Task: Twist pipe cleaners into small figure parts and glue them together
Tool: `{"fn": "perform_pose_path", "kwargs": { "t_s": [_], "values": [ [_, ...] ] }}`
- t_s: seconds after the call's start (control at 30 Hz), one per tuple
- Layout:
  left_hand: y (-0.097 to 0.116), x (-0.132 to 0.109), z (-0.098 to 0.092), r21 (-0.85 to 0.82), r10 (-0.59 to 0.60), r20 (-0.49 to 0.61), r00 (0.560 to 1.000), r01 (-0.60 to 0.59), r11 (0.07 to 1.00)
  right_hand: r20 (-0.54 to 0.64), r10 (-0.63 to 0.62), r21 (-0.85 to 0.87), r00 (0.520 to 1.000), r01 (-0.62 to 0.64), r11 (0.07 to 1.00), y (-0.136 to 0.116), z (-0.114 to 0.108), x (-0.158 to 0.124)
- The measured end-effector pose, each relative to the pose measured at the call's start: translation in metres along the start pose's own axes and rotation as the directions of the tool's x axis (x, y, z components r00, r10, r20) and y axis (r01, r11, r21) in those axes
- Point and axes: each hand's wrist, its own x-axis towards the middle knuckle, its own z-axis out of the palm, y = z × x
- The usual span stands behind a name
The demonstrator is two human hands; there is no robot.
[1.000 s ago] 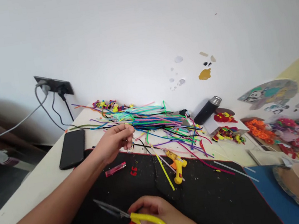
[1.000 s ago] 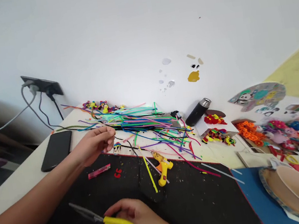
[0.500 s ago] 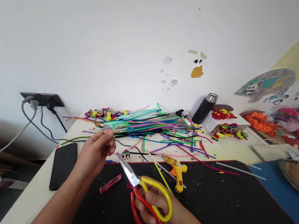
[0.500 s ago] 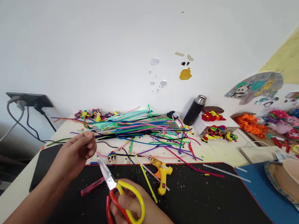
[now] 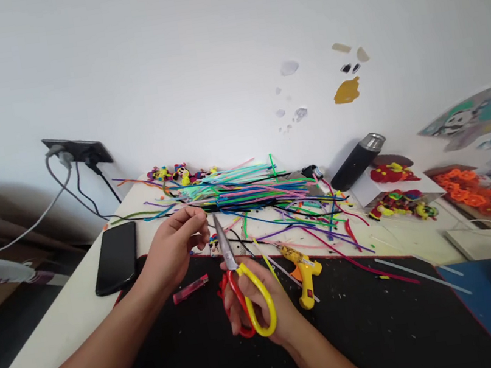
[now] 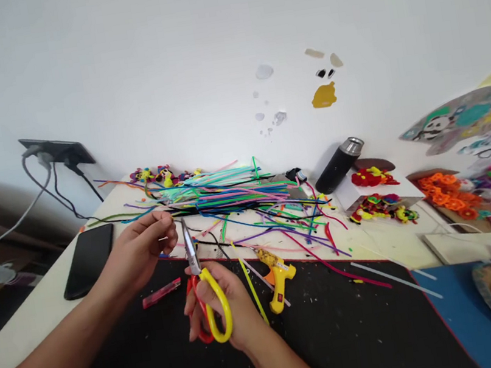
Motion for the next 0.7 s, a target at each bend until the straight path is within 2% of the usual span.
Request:
{"fn": "perform_pose_path", "kwargs": {
  "t_s": [0.17,0.4,0.7],
  "values": [
    [-0.002,-0.005,0.007,0.062,-0.017,0.006,1.0,0.017,0.998,0.021,-0.106,-0.006,0.994,0.106,0.994,-0.004,-0.006,-0.006],
    [-0.002,-0.01,0.01,0.054,-0.036,-0.01,0.999,0.036,0.998,0.055,-0.096,-0.051,0.994,0.098,0.994,-0.006,0.0,-0.012],
    [-0.002,-0.014,0.013,0.029,-0.011,0.01,1.0,0.011,1.0,0.06,-0.096,-0.002,0.994,0.096,0.995,-0.004,0.002,-0.013]
  ]
}}
